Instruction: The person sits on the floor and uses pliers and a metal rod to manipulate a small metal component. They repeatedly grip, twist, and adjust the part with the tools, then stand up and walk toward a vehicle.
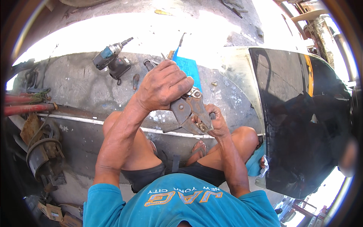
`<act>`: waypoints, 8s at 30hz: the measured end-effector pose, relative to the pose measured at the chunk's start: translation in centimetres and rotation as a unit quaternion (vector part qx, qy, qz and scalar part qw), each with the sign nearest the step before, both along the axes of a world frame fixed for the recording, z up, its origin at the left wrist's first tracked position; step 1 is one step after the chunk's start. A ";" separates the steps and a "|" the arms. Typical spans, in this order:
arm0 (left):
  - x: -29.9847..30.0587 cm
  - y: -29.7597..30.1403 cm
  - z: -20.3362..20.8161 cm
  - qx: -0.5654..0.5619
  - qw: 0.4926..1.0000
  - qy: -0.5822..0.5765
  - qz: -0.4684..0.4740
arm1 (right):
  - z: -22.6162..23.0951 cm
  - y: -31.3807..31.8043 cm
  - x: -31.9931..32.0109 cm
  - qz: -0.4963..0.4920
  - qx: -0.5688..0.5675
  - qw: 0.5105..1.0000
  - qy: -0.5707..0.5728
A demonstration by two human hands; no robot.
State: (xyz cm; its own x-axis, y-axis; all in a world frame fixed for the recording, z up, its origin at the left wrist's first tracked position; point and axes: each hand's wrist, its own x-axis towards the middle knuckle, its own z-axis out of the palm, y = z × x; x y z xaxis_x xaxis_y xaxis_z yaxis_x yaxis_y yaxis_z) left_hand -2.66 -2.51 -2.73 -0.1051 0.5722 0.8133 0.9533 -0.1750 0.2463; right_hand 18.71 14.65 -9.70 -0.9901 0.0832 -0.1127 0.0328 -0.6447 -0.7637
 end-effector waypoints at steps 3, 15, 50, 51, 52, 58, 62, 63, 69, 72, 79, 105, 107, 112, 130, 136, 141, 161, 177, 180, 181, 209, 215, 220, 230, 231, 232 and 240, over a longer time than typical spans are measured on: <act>-0.1 -0.2 -0.1 -0.015 1.000 0.003 0.010 | -0.1 -0.3 -0.1 -0.027 0.018 0.999 -0.004; 0.5 0.3 -0.9 -0.030 0.992 -0.009 0.119 | 0.2 -0.3 -1.5 -0.229 0.204 0.951 0.030; 2.2 0.6 -0.8 -0.005 0.993 0.039 0.115 | 0.7 2.1 -2.0 0.067 -0.108 0.990 -0.065; 2.3 0.6 -0.7 -0.004 0.993 0.046 0.111 | 0.8 2.0 -2.0 0.065 -0.097 0.991 -0.071; 2.4 0.6 -0.7 -0.004 0.993 0.051 0.107 | 1.3 1.6 -2.2 0.063 -0.087 0.991 -0.077; 2.4 0.5 -0.8 0.016 0.994 0.060 0.095 | -0.2 2.8 -1.4 0.108 -0.041 0.987 -0.115; 2.2 0.6 -0.7 0.010 0.995 0.048 0.084 | -0.3 2.8 -1.2 0.098 -0.036 0.984 -0.142; 2.3 0.6 -0.8 0.005 0.996 0.040 0.081 | -0.2 2.7 -1.0 0.089 -0.028 0.984 -0.149; 2.0 0.9 -0.8 -0.015 0.992 -0.096 0.075 | 3.9 1.8 -0.8 -0.021 -0.014 0.995 -0.097; 2.7 1.6 -1.2 -0.097 0.945 -0.288 0.120 | 6.2 0.7 -0.8 -0.165 0.018 0.984 -0.069; 4.2 3.0 0.1 -0.282 0.716 -0.629 0.108 | 7.6 -1.8 -0.3 -0.363 0.562 0.741 0.053; 2.1 3.8 -0.8 -0.103 0.945 -0.306 0.056 | 8.5 1.5 2.7 -0.038 -0.314 0.948 -0.045; 2.8 4.1 -0.7 -0.081 0.890 -0.446 0.052 | 9.7 1.1 2.8 -0.053 -0.302 0.952 0.004; 2.5 4.2 -1.7 -0.070 0.780 -0.621 0.034 | 11.7 0.4 2.7 -0.076 -0.250 0.960 0.102; 4.1 4.2 -1.8 -0.127 0.723 -0.679 0.001 | 10.9 -1.3 2.9 -0.145 0.101 0.983 0.045; 4.0 3.9 -1.4 -0.113 0.757 -0.643 0.045 | 10.5 -0.8 2.6 -0.156 0.063 0.985 0.039; 4.4 4.2 -0.8 -0.088 0.749 -0.655 0.050 | 10.8 -0.4 2.7 -0.173 0.039 0.983 0.042; 6.1 4.9 0.9 0.042 0.600 -0.786 -0.139 | 9.5 0.0 2.0 -0.105 -0.100 0.985 0.090; 4.3 5.1 -2.4 0.072 0.574 -0.809 -0.103 | 11.0 -1.0 1.3 -0.096 -0.063 0.988 0.100; 3.8 4.6 -2.9 0.089 0.596 -0.790 -0.109 | 9.7 -0.6 0.9 -0.172 -0.005 0.983 0.071; 3.8 4.8 -2.6 0.089 0.605 -0.784 -0.104 | 8.9 -0.1 0.8 -0.210 0.007 0.977 0.044; 5.4 3.3 2.3 -0.090 0.907 -0.411 0.001 | 2.9 1.8 0.0 -0.229 -0.066 0.963 -0.127; 4.4 2.2 2.2 -0.110 0.914 -0.390 0.002 | 4.0 1.6 -0.5 -0.222 -0.078 0.963 -0.132; 3.9 1.9 2.0 -0.119 0.907 -0.404 0.005 | 4.2 0.7 -1.3 -0.255 -0.078 0.955 -0.128; 3.9 1.9 2.0 -0.127 0.783 -0.608 -0.038 | 8.1 0.4 -0.2 -0.109 -0.108 0.986 -0.072; 4.2 2.0 2.2 -0.102 0.782 -0.614 -0.031 | 8.3 0.2 0.1 -0.106 -0.104 0.987 -0.061; 4.0 2.3 1.4 -0.094 0.801 -0.590 -0.037 | 8.4 0.2 0.4 -0.124 -0.112 0.985 -0.038; 1.9 2.7 -0.6 -0.162 0.856 -0.475 0.128 | 10.5 1.5 2.9 -0.216 -0.028 0.974 0.056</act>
